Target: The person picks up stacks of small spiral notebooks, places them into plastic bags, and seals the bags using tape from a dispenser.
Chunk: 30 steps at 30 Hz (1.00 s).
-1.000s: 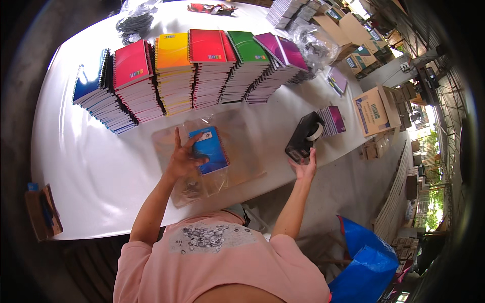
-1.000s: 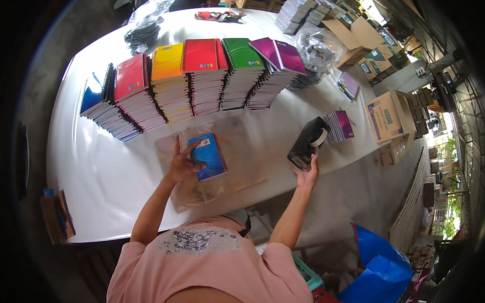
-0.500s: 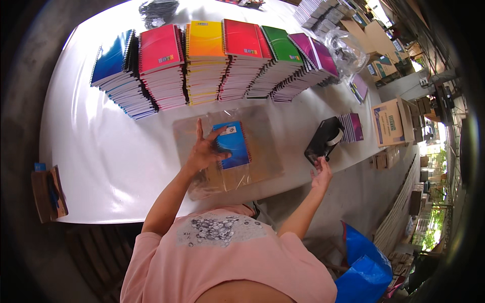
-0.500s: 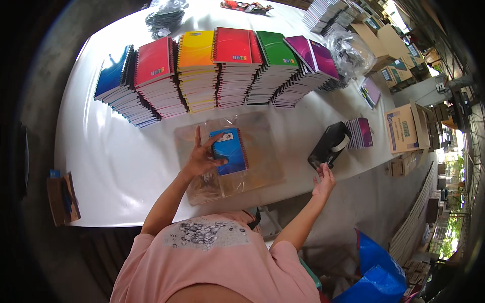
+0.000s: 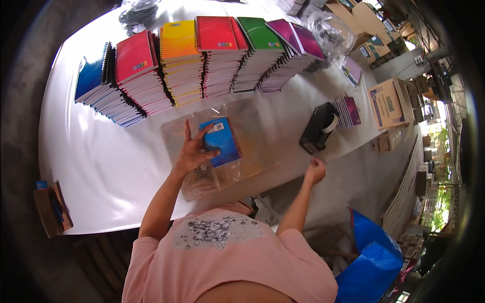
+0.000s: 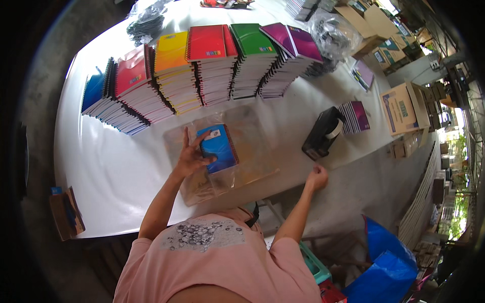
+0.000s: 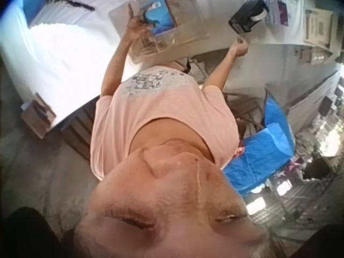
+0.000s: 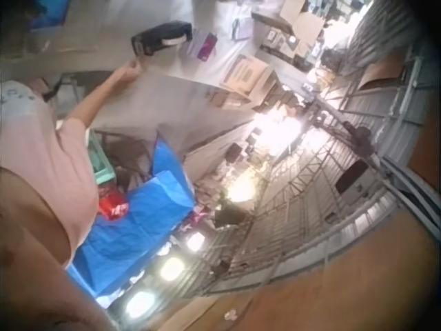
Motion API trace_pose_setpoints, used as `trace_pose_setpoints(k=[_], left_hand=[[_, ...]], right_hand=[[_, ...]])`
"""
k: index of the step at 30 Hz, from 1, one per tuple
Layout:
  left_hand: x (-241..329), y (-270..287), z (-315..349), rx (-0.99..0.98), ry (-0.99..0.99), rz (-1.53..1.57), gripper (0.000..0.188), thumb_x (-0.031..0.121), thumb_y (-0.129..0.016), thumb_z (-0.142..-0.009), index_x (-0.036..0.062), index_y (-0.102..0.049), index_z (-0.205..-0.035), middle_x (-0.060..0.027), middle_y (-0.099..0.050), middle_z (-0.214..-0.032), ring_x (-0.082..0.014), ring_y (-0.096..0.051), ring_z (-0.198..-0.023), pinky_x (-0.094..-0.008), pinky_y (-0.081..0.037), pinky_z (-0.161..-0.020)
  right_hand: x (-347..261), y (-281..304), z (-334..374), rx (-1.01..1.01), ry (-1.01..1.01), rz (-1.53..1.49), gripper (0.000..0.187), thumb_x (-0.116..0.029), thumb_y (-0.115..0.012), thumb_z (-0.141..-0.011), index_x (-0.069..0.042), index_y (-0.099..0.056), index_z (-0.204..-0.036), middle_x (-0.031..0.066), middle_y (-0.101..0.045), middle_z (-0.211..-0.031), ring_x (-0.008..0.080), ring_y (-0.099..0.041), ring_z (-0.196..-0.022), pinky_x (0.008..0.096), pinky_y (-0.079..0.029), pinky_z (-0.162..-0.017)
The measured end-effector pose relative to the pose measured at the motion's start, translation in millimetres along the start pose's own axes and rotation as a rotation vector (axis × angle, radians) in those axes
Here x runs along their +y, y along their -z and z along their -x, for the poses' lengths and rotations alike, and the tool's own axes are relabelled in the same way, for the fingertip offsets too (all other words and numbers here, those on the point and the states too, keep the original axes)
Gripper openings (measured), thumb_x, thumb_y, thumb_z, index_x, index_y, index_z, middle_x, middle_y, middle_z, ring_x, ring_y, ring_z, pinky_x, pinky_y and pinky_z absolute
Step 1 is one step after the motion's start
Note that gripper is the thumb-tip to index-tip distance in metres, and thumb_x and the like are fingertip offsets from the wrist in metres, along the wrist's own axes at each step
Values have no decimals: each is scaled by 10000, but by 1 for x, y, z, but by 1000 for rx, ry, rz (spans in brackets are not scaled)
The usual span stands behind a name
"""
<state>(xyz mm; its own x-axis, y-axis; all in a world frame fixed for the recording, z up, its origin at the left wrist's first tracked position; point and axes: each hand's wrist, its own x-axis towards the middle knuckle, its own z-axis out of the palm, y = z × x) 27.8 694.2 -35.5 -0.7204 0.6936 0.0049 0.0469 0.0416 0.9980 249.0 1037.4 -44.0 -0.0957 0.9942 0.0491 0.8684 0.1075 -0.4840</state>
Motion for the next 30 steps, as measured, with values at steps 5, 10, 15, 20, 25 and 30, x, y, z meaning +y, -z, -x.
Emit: trace_pose_setpoints(k=[5,10,15,20,25,30], left_hand=[[-11,7,6,35,-99,-203,747,292,-766,-673,177,-427,-1329,-89,-660,-947,-135,-468,-1183,-407,188,-1085],[-17,7,5,18,-27,-242,754,298,-778,-653,177,-443,-1317,-120,-631,-1054,-187,-276,-1323,-410,175,-1094],[-27,7,-4,-102,-160,-301,782,301,-790,-634,202,-438,-1325,-145,-596,-1141,-285,-33,-1388,-403,104,-1123],[-29,-2,0,93,26,-379,852,341,-822,-570,246,-438,-1325,-247,-278,-1397,-423,-7,-1360,-444,-127,-1126],[-26,3,4,108,140,-339,1002,369,-840,-538,250,-311,-1381,-310,-81,-1439,-414,-70,-1360,-451,-247,-1087],[-10,-28,25,244,72,100,1341,333,-869,-527,115,95,-1434,-283,-77,-1458,-355,-168,-1359,-414,-262,-1074]], right_hand=[[-97,38,54,-567,370,-596,223,-186,-639,-838,-11,-673,-972,47,-648,-724,67,-503,-512,202,-390,-433],[-200,-1,126,-1430,802,-274,227,-244,-653,-821,-21,-691,-840,22,-630,-653,58,-474,-474,221,-384,-433],[-243,-53,143,-1414,1087,106,267,-279,-700,-770,-24,-685,-845,77,-655,-665,136,-582,-499,283,-461,-476],[-246,-58,149,-941,1210,496,432,-418,-768,-645,-55,-692,-865,154,-667,-784,269,-661,-715,369,-515,-660],[-228,-20,116,-955,1081,421,590,-461,-761,-649,6,-632,-985,167,-660,-822,294,-645,-761,365,-509,-703],[-165,-63,137,-1390,579,-647,769,-198,-740,-744,4,-307,-1346,161,-440,-1288,221,-446,-1183,333,-380,-979]])
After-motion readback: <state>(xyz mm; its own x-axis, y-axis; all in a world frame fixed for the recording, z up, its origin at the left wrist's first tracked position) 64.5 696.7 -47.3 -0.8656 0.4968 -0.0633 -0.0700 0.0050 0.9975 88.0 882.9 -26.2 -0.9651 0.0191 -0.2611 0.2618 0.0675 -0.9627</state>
